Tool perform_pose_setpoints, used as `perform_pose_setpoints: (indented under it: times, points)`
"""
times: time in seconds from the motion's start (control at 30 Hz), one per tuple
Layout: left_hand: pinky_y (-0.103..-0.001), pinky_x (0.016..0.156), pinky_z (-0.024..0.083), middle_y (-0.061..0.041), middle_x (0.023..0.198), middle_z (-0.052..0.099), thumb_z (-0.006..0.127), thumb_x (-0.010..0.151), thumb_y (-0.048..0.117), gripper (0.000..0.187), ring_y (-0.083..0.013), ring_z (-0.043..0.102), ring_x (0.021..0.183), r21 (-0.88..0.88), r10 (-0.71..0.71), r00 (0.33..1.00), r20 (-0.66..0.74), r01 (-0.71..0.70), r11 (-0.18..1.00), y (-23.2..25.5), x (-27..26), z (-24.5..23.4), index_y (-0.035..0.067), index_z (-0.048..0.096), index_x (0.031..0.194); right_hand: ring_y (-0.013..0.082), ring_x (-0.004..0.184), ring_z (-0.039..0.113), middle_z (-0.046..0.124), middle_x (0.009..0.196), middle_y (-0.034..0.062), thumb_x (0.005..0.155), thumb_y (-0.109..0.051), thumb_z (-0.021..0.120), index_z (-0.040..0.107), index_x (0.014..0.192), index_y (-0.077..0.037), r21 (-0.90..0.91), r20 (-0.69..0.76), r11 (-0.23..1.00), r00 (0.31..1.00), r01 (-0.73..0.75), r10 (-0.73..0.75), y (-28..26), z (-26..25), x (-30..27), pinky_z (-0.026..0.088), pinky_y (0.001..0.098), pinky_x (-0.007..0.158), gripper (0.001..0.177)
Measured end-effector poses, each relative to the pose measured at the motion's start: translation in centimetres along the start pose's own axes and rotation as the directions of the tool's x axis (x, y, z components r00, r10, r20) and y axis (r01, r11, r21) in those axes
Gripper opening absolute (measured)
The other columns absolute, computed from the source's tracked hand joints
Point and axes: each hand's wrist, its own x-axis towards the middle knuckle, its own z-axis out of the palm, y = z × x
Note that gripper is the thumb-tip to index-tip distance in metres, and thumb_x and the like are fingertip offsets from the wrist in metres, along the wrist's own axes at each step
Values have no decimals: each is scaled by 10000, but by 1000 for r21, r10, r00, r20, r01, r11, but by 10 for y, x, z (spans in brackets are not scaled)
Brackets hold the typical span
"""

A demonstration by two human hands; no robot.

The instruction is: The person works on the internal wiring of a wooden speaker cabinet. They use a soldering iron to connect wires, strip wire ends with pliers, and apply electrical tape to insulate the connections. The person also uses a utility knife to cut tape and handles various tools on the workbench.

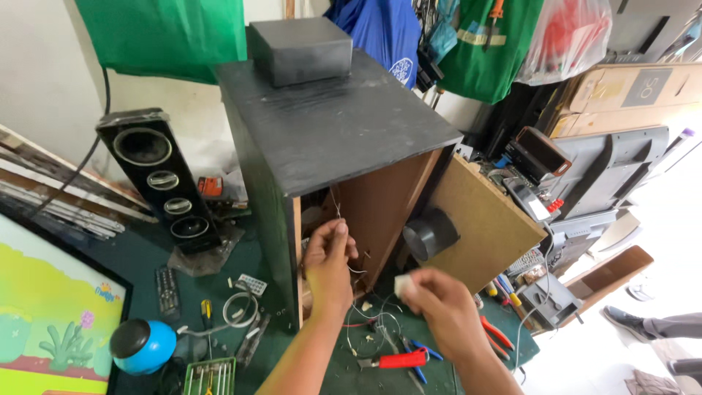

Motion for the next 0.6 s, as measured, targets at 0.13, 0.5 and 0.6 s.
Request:
perform_pose_setpoints:
  times: [0.13, 0.5, 0.6]
  points:
    - [-272, 567, 434, -73, 768, 625, 701, 1021, 81, 199, -140, 509, 581, 3, 72, 997, 27, -72, 997, -2, 1, 2, 35, 704, 1215, 155, 647, 524, 697, 745, 76, 892, -224, 824, 752, 890, -25, 92, 29, 995, 998, 50, -52, -47, 55, 48, 384, 294, 620, 212]
    - [-273, 870, 620, -23, 981, 828, 735, 975, 200, 175, -139, 777, 900, 351, 351, 936, 34, -340, 872, -8, 7, -4, 116, 777, 1123, 175, 679, 649, 693, 763, 115, 969, -39, 736, 721, 964, -17, 507, 153, 862, 986, -17, -71, -9, 97, 132, 536, 287, 657, 28]
    - [-275, 854, 626, -23, 949, 825, 727, 979, 188, 158, -138, 786, 873, 369, 385, 922, 45, -373, 851, -6, 7, -2, 108, 771, 1108, 141, 684, 594, 641, 751, 73, 971, -32, 741, 716, 950, -10, 473, 174, 881, 981, -11, -81, -14, 100, 136, 513, 275, 664, 39]
